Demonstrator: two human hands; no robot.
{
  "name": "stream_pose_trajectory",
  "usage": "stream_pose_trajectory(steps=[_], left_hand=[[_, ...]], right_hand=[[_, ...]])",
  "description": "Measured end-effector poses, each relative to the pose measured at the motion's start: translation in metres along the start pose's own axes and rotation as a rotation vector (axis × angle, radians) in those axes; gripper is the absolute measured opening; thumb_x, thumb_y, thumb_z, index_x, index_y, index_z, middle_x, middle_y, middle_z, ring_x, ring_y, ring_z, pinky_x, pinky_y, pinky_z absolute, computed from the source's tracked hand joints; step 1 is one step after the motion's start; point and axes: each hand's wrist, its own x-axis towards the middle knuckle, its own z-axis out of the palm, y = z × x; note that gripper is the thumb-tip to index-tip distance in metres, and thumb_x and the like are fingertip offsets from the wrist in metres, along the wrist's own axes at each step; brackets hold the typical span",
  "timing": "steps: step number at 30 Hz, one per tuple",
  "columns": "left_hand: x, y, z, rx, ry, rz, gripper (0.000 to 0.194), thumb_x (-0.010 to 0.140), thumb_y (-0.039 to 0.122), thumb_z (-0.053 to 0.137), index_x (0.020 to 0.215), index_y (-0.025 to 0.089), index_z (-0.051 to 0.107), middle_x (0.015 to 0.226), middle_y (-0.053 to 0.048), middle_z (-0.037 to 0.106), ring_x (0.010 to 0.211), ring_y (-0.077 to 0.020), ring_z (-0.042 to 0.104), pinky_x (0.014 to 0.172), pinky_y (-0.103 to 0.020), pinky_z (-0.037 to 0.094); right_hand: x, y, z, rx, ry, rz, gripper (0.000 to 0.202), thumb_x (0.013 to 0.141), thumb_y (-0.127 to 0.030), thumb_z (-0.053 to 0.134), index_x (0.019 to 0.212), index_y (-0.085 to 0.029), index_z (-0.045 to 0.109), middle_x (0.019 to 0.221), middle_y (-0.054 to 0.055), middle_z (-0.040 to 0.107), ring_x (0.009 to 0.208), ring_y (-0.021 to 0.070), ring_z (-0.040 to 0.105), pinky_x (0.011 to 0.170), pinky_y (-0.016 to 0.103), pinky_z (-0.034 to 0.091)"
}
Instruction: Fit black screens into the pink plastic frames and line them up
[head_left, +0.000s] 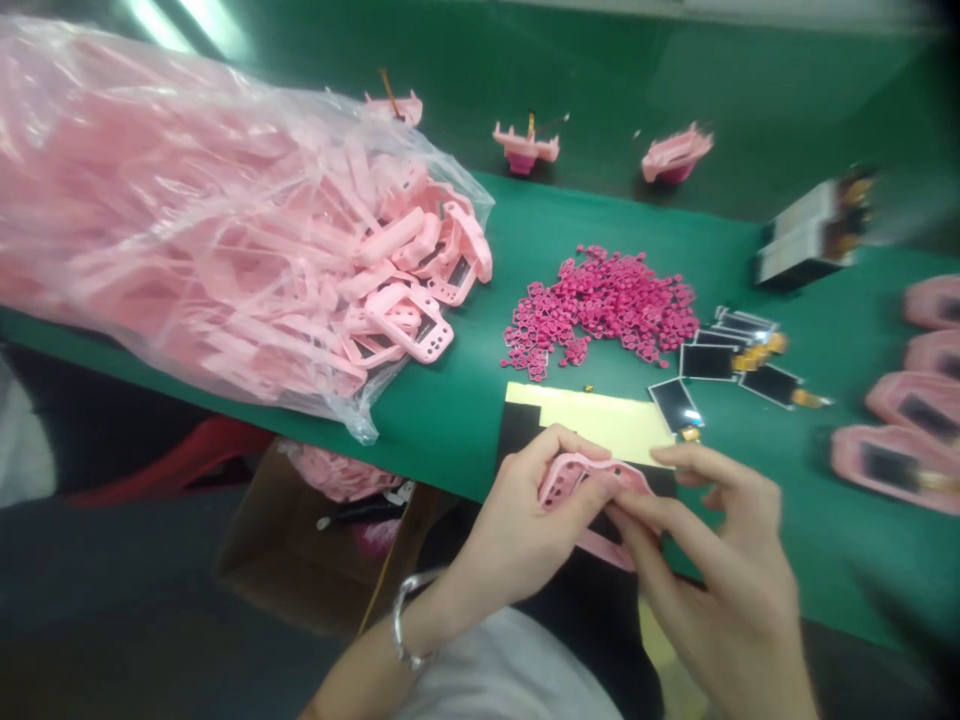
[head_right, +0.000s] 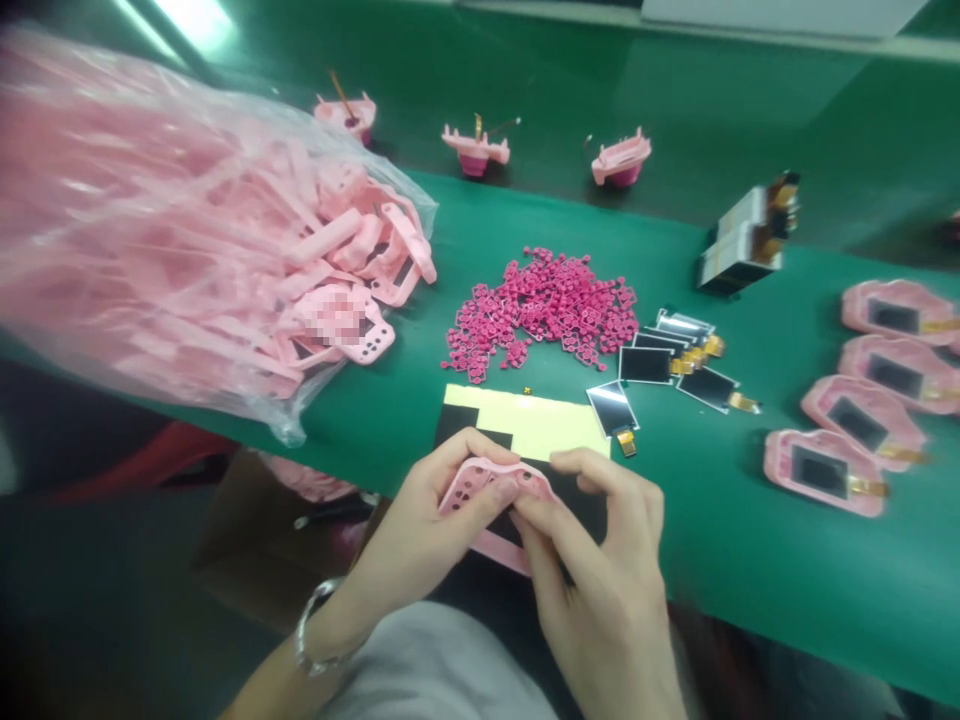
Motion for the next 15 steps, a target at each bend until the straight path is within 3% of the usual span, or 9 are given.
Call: stream_pose_trajectory(steps=[2, 4, 6, 8, 11, 15], left_hand=[[0.002, -0.001, 0.001, 0.000, 0.026, -0.008, 0.018, 0.094, 0.036, 0.072, 0.095, 0.018, 0.066, 0.085, -0.001, 0.072, 0.065, -0.0098, 0.062, 0.060, -0.018, 0.049], [0.003, -0.003, 0.001, -0.036, 0.051, -0.023, 0.021, 0.096, 0.039, 0.069, 0.096, 0.019, 0.063, 0.078, 0.002, 0.067, 0.049, -0.0060, 0.052, 0.047, -0.018, 0.041], [0.005, -0.005, 0.000, -0.090, 0.072, -0.036, 0.024, 0.097, 0.042, 0.066, 0.098, 0.019, 0.060, 0.069, 0.005, 0.060, 0.041, -0.0044, 0.043, 0.039, -0.017, 0.034], [0.006, -0.006, -0.001, -0.124, 0.086, -0.034, 0.024, 0.098, 0.043, 0.066, 0.098, 0.020, 0.059, 0.064, 0.007, 0.055, 0.039, -0.0043, 0.042, 0.037, -0.016, 0.032], [0.006, -0.005, -0.003, -0.136, 0.094, -0.026, 0.025, 0.097, 0.043, 0.067, 0.096, 0.020, 0.059, 0.061, 0.008, 0.052, 0.039, -0.0039, 0.042, 0.036, -0.015, 0.032], [0.007, -0.002, -0.005, -0.123, 0.098, -0.024, 0.024, 0.097, 0.042, 0.068, 0.095, 0.019, 0.060, 0.069, 0.006, 0.057, 0.039, -0.0029, 0.042, 0.035, -0.015, 0.030]], right_hand=[[-0.003, -0.002, 0.004, 0.017, 0.038, 0.089, 0.019, 0.093, -0.017, 0.074, 0.107, -0.029, 0.075, 0.144, 0.008, 0.055, 0.109, 0.0215, 0.058, 0.086, 0.037, 0.050], [-0.008, -0.008, 0.010, 0.192, 0.070, 0.294, 0.026, 0.094, -0.022, 0.073, 0.118, -0.029, 0.072, 0.150, 0.010, 0.052, 0.113, 0.0231, 0.062, 0.087, 0.039, 0.055], [-0.012, -0.018, 0.017, 0.418, 0.105, 0.495, 0.037, 0.096, -0.024, 0.070, 0.132, -0.027, 0.065, 0.146, 0.012, 0.058, 0.116, 0.0240, 0.067, 0.087, 0.036, 0.060], [-0.015, -0.025, 0.022, 0.545, 0.137, 0.593, 0.040, 0.098, -0.024, 0.066, 0.138, -0.027, 0.062, 0.136, 0.011, 0.066, 0.117, 0.0230, 0.070, 0.088, 0.033, 0.063], [-0.014, -0.027, 0.024, 0.560, 0.151, 0.600, 0.036, 0.099, -0.022, 0.065, 0.135, -0.030, 0.066, 0.129, 0.008, 0.071, 0.113, 0.0200, 0.072, 0.086, 0.028, 0.064], [-0.006, -0.018, 0.016, 0.462, 0.034, 0.448, 0.032, 0.099, -0.017, 0.063, 0.127, -0.029, 0.072, 0.130, 0.007, 0.070, 0.107, 0.0170, 0.072, 0.077, 0.022, 0.064]])
